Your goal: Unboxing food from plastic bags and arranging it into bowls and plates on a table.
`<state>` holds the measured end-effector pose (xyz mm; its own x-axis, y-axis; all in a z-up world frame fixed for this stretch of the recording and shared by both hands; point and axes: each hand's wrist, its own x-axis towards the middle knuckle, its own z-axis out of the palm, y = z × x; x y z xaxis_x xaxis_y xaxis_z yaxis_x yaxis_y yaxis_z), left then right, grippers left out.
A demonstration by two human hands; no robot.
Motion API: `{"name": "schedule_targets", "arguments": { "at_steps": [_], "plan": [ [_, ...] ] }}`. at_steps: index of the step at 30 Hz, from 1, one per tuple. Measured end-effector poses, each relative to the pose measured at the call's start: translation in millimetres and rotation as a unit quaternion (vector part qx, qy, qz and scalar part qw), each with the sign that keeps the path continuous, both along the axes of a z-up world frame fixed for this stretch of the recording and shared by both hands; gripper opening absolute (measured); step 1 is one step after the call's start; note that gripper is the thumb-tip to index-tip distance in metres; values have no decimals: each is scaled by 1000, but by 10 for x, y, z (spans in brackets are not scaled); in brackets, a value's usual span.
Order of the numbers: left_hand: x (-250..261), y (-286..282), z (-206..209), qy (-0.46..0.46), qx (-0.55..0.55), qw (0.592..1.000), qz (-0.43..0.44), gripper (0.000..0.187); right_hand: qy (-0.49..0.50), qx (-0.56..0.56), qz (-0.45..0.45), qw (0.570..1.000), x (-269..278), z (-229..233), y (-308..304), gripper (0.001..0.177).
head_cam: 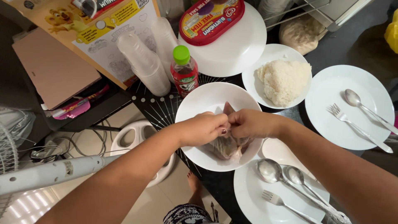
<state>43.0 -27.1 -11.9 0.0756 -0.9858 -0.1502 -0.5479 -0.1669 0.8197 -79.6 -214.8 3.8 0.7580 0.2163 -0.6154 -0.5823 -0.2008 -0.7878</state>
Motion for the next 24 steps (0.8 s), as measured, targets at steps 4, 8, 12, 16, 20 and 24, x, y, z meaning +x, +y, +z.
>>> {"name": "schedule_targets", "arguments": {
  "at_steps": [4,8,12,16,20,24],
  "plan": [
    [-2,-29,104,-21,51,998,-10,17,-41,-160,57,985,40,196,78,22],
    [-29,7,335,-127,12,992,7,13,-219,-229,92,944,40,226,46,23],
    [-39,153,260,-205,-74,976,-2,7,-326,-277,112,897,-36,309,67,21],
    [4,345,251,-284,-148,947,-23,9,-286,-392,149,861,-137,330,0,9],
    [-81,473,280,-309,-133,941,-35,3,-313,-388,116,860,-149,323,0,6],
    [-109,618,272,-334,-145,931,-23,14,-297,-387,99,867,-198,318,-69,7]
  ]
}}
